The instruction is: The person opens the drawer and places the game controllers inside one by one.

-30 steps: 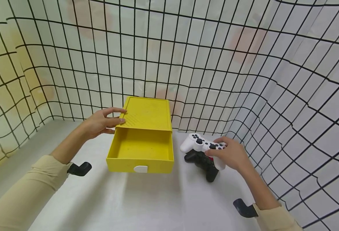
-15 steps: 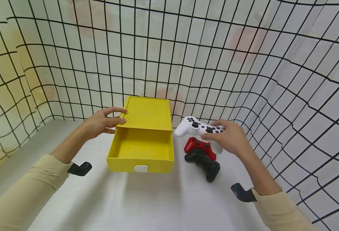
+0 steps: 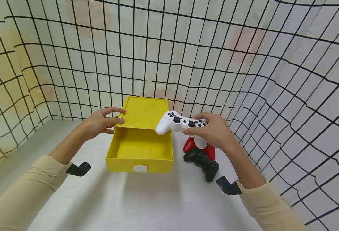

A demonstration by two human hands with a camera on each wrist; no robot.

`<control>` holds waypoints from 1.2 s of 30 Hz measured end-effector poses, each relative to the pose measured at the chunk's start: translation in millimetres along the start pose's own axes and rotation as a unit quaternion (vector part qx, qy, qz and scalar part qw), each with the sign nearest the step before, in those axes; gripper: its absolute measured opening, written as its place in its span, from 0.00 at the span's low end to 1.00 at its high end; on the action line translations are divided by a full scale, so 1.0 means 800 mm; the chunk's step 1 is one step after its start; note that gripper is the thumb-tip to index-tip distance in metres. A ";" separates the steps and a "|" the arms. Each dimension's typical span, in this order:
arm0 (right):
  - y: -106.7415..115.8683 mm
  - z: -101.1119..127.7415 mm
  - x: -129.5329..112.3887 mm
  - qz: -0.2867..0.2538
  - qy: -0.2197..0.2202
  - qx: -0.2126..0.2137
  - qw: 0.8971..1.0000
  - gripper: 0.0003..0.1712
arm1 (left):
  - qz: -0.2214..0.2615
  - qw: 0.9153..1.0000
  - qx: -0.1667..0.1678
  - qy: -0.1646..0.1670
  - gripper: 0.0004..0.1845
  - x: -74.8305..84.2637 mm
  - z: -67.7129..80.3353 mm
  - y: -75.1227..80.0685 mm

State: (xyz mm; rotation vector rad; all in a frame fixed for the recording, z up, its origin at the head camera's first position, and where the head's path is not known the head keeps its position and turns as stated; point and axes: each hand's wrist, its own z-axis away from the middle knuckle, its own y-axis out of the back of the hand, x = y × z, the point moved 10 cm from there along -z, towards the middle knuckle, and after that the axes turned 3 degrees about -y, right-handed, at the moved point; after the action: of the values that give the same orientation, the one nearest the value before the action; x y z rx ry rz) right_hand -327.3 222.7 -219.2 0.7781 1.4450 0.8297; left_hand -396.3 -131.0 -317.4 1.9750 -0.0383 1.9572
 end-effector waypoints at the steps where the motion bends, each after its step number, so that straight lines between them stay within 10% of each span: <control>1: -0.002 0.000 -0.003 -0.004 0.002 -0.003 1.000 0.39 | -0.002 1.000 -0.001 -0.002 0.31 0.000 -0.001 0.000; 36: -0.073 0.012 -0.082 -0.043 0.089 -0.026 0.995 0.33 | 0.002 1.000 0.001 0.000 0.31 0.001 -0.001 0.001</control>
State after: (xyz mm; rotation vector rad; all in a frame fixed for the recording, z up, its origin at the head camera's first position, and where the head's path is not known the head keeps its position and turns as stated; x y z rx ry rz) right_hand -314.7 136.6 -235.6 0.6109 1.5957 0.8849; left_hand -397.0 -131.8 -316.6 1.9775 -0.0409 1.9613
